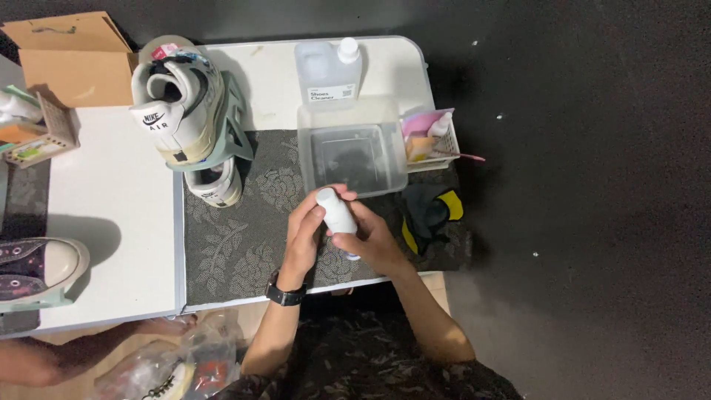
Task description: The person pours liquid from a large bottle into a plastic container, then adds a smaller amount of liquid from a second bottle. They use a pink brush to stir the mixture in the container, creating a soapy solution.
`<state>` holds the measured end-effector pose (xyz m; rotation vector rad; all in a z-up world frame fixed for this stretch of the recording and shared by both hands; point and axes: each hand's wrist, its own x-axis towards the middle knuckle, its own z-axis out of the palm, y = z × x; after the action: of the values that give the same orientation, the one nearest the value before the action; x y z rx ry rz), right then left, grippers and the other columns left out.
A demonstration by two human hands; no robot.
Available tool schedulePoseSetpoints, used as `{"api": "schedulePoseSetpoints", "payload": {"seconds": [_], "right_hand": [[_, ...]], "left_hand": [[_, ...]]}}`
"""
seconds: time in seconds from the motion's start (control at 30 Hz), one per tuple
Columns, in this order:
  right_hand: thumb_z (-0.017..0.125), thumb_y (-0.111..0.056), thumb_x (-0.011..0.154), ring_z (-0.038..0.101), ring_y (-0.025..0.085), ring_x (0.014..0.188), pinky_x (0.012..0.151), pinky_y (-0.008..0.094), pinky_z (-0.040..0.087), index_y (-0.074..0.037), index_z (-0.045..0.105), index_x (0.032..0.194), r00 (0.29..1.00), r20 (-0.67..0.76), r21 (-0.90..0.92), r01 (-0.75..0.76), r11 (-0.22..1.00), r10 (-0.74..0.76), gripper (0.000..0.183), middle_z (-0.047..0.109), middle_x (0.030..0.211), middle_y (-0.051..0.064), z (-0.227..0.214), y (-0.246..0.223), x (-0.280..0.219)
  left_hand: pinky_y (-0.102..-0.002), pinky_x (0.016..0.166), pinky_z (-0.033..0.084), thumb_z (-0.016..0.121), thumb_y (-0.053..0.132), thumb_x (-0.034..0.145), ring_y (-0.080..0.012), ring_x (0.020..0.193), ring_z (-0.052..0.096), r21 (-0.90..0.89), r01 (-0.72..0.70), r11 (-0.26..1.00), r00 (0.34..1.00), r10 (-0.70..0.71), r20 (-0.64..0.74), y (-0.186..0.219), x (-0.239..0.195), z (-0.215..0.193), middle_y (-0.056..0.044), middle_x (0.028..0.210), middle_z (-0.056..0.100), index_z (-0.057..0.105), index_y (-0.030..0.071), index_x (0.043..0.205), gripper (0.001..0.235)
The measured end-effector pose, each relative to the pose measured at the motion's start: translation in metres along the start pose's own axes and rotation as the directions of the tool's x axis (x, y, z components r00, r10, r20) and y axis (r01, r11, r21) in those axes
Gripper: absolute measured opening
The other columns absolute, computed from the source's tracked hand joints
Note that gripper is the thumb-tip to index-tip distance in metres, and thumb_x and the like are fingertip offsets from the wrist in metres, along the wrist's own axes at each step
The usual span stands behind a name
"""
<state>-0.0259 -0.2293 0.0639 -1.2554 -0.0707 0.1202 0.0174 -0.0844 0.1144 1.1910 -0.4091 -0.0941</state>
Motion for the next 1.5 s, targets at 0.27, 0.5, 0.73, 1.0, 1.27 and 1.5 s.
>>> {"api": "schedulePoseSetpoints", "payload": {"seconds": [0.27, 0.5, 0.73, 1.0, 1.27, 1.5], "right_hand": [[0.042, -0.058, 0.097, 0.058, 0.033, 0.041, 0.036, 0.039, 0.049, 0.009, 0.061, 0.092, 0.914, 0.405, 0.618, -0.252, 0.745, -0.027, 0.07, 0.053, 0.053, 0.025, 0.013, -0.009, -0.009], [0.046, -0.04, 0.103, 0.072, 0.046, 0.075, 0.055, 0.057, 0.06, 0.002, 0.062, 0.11, 0.96, 0.269, 0.681, -0.138, 0.72, -0.071, 0.045, 0.068, 0.092, 0.035, -0.033, 0.098, 0.013], [0.04, -0.037, 0.108, 0.061, 0.021, 0.035, 0.027, 0.026, 0.046, -0.007, 0.063, 0.076, 0.952, -0.192, 0.311, 0.29, 0.905, -0.239, 0.05, 0.065, 0.053, 0.016, -0.041, 0.115, 0.008], [0.048, -0.039, 0.103, 0.054, 0.025, 0.034, 0.022, 0.033, 0.044, 0.003, 0.063, 0.094, 0.99, -0.122, 0.477, 0.124, 0.87, -0.074, 0.046, 0.06, 0.059, 0.019, -0.033, 0.098, 0.007], [0.044, -0.044, 0.102, 0.059, 0.027, 0.033, 0.021, 0.028, 0.039, 0.0, 0.052, 0.12, 0.992, -0.022, 0.411, 0.12, 0.904, -0.122, 0.048, 0.063, 0.061, 0.026, -0.036, 0.044, 0.011], [0.054, -0.039, 0.1, 0.064, 0.025, 0.039, 0.031, 0.029, 0.047, -0.002, 0.05, 0.122, 0.997, -0.036, 0.188, 0.069, 0.98, -0.064, 0.043, 0.065, 0.069, 0.026, -0.075, 0.017, 0.028]], "left_hand": [[-0.013, 0.04, 0.036, 0.048, 0.033, 0.094, -0.0003, 0.042, 0.049, -0.173, 0.014, 0.985, 0.996, 0.001, 0.087, -0.011, -0.001, 0.01, -0.026, 0.101, 0.074, 0.057, -0.012, 0.127, 0.056], [-0.018, 0.023, 0.047, 0.037, 0.031, 0.106, -0.0147, 0.038, 0.062, -0.359, 0.101, 0.928, 0.968, -0.008, 0.252, -0.021, 0.003, 0.019, -0.033, 0.11, 0.063, 0.032, -0.006, 0.142, 0.052], [-0.029, 0.059, 0.048, 0.023, 0.035, 0.109, -0.0186, 0.068, 0.06, 0.181, -0.178, 0.967, 0.984, 0.178, 0.017, -0.027, 0.008, 0.041, -0.012, 0.086, 0.062, 0.047, 0.001, 0.127, 0.046], [-0.031, 0.059, 0.045, 0.026, 0.033, 0.109, -0.0209, 0.067, 0.062, 0.148, -0.072, 0.986, 0.997, 0.071, 0.009, -0.026, 0.022, 0.032, -0.012, 0.081, 0.065, 0.051, 0.001, 0.116, 0.042], [-0.051, 0.109, 0.036, 0.021, 0.071, 0.1, -0.0404, 0.127, 0.056, -0.187, 0.429, 0.884, 0.89, -0.38, 0.251, -0.011, 0.043, 0.01, -0.03, 0.136, 0.059, 0.057, -0.004, 0.133, 0.09], [-0.049, 0.093, 0.048, 0.064, 0.056, 0.093, -0.0387, 0.106, 0.064, 0.246, 0.233, 0.941, 0.971, -0.237, -0.012, -0.03, 0.012, 0.029, -0.029, 0.118, 0.066, 0.053, -0.007, 0.136, 0.078]]}}
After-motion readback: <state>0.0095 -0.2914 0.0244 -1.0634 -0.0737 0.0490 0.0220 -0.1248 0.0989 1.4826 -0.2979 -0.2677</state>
